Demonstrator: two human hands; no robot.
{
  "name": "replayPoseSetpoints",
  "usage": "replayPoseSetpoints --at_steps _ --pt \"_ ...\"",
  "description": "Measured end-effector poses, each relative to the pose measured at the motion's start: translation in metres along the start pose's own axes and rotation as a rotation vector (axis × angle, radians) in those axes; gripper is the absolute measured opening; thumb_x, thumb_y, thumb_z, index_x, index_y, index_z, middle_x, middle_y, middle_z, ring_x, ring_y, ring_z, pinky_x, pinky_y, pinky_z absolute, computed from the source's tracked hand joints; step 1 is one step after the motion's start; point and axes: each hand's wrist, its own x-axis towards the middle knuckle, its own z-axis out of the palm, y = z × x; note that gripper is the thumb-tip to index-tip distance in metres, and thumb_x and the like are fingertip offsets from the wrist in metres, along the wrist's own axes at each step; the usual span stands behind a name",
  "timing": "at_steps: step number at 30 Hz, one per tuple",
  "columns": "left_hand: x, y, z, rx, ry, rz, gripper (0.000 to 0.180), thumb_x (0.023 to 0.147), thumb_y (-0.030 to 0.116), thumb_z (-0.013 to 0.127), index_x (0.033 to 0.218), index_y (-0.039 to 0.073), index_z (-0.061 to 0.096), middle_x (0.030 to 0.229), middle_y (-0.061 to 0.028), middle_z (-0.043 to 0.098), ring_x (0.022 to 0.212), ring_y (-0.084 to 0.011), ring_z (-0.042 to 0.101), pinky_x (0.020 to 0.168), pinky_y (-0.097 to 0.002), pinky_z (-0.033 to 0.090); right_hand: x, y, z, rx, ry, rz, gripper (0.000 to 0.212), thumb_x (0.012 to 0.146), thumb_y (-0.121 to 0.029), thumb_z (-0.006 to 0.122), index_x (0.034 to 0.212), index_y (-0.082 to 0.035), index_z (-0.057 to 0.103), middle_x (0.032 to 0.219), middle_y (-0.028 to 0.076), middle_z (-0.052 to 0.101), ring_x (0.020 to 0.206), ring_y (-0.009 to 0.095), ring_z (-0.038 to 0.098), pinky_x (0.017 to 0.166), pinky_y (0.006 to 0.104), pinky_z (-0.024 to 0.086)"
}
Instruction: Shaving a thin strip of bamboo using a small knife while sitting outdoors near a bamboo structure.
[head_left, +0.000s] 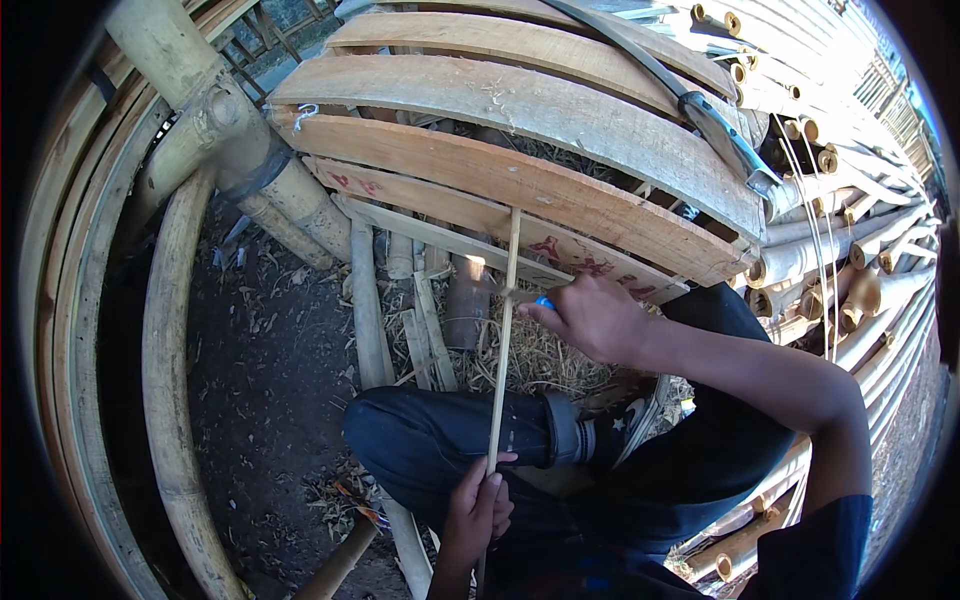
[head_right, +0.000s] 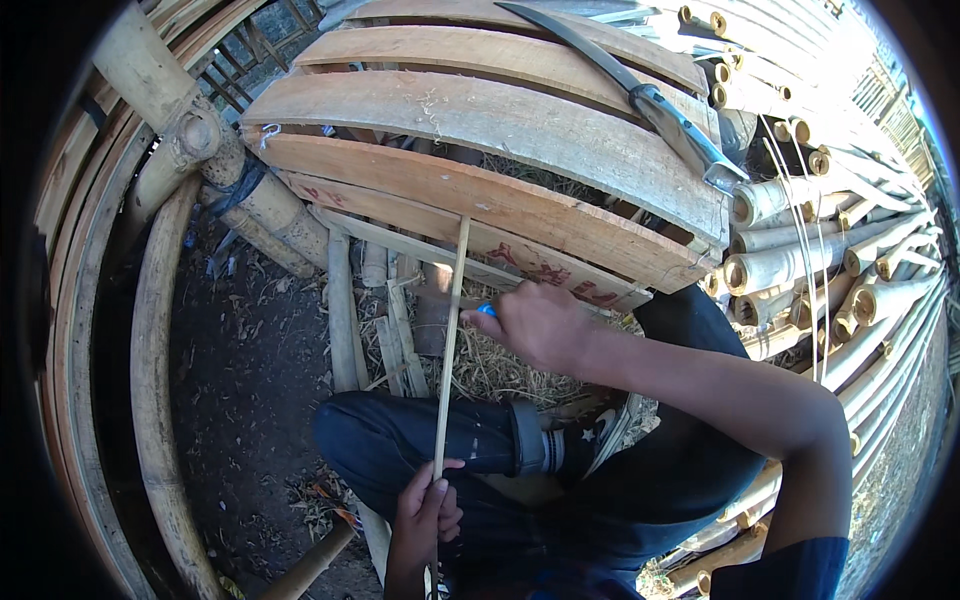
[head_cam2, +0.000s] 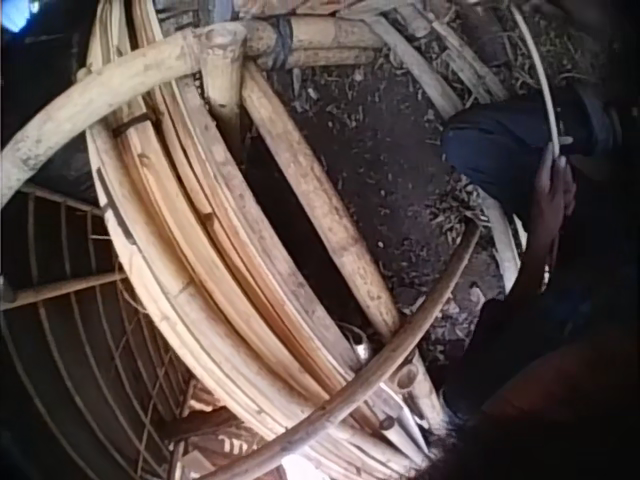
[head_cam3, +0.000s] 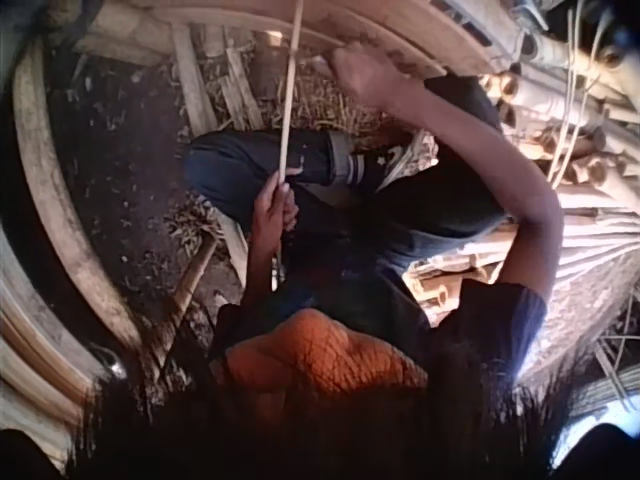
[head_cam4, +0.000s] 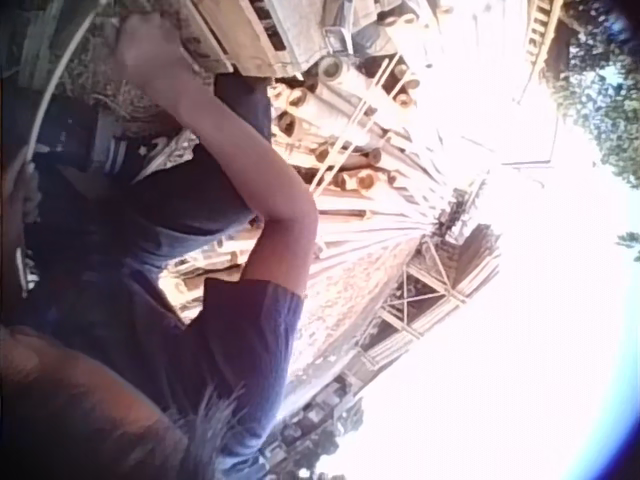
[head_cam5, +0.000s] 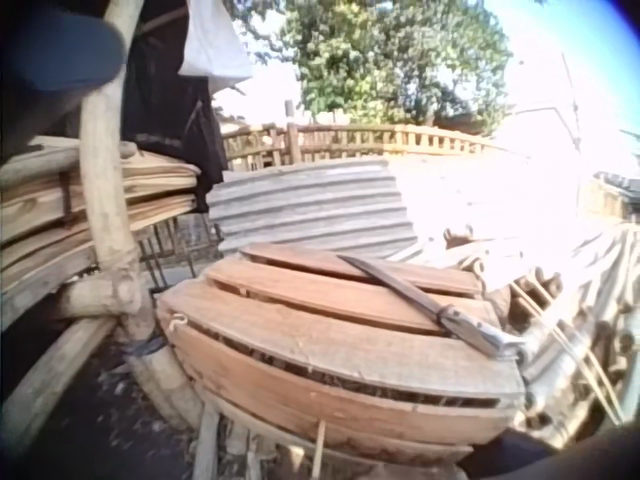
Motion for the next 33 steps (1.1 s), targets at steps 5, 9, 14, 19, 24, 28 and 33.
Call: replayPoseSetpoints --at_steps 5,9,14,19,24,28,33 --pt "0.004 0.002 -0.002 -0.095 -0.066 -0.025 0.030 0.100 0.015 0.037 0.127 0.006 0.043 0.059 0.0054 0.023 0.045 -0.0019 0.022 0.039 -0.0190 0.020 -0.016 -0.017 0.026 -0.060 -0.026 -0.423 0.063 0.097 -0.048 0.037 0.064 -0.001 0.063 0.046 0.017 0.054 0.050 0.035 0.061 0.050 0.0432 0.053" --pt "-0.012 -0.008 -0.008 -0.129 -0.066 -0.064 0.030 0.100 0.016 0.038 0.127 0.005 0.044 0.059 0.0052 0.024 0.045 -0.0020 0.023 0.039 -0.0191 0.020 0.008 0.015 -0.005 -0.074 0.105 -0.032 0.064 0.095 -0.051 0.039 0.064 0.000 0.062 0.050 0.018 0.055 0.052 0.035 0.062 0.052 0.0428 0.053" --pt "-0.004 -0.004 -0.010 -0.247 -0.112 -0.092 0.029 0.100 0.019 0.040 0.125 0.005 0.044 0.057 0.0049 0.023 0.044 -0.0023 0.022 0.039 -0.0194 0.018 -0.013 -0.012 0.017 -0.082 0.016 -0.272 0.064 0.096 -0.050 0.039 0.063 0.001 0.062 0.056 0.019 0.059 0.055 0.034 0.064 0.053 0.0432 0.054" --pt "-0.016 -0.008 -0.008 -0.266 -0.116 -0.130 0.029 0.099 0.020 0.041 0.125 0.006 0.044 0.057 0.0047 0.023 0.044 -0.0027 0.022 0.039 -0.0193 0.019 0.011 0.020 -0.009 -0.055 0.112 0.038 0.064 0.096 -0.049 0.039 0.062 0.000 0.062 0.055 0.018 0.059 0.055 0.033 0.064 0.052 0.0430 0.054" --pt "-0.009 -0.011 -0.014 -0.343 -0.173 -0.159 0.031 0.099 0.022 0.041 0.127 0.006 0.043 0.058 0.0050 0.023 0.045 -0.0027 0.021 0.039 -0.0192 0.019 -0.026 -0.015 0.031 -0.055 0.007 -0.253 0.064 0.096 -0.050 0.037 0.064 -0.001 0.062 0.053 0.018 0.058 0.057 0.035 0.065 0.055 0.0431 0.055" --pt "-0.030 -0.021 -0.029 -0.407 -0.157 -0.273 0.030 0.099 0.022 0.041 0.126 0.007 0.043 0.058 0.0050 0.022 0.044 -0.0033 0.020 0.039 -0.0194 0.018 0.002 0.031 0.021 -0.049 -0.020 -0.119 0.064 0.096 -0.051 0.036 0.070 0.000 0.063 0.057 0.019 0.060 0.061 0.036 0.065 0.061 0.0442 0.055" --pt "-0.039 -0.040 -0.038 -0.522 -0.112 -0.336 0.030 0.099 0.022 0.040 0.126 0.008 0.042 0.057 0.0049 0.021 0.044 -0.0038 0.019 0.039 -0.0197 0.018 -0.015 0.010 0.037 0.005 -0.063 0.047 0.066 0.095 -0.054 0.035 0.076 0.002 0.064 0.060 0.022 0.060 0.068 0.036 0.066 0.066 0.0461 0.055"
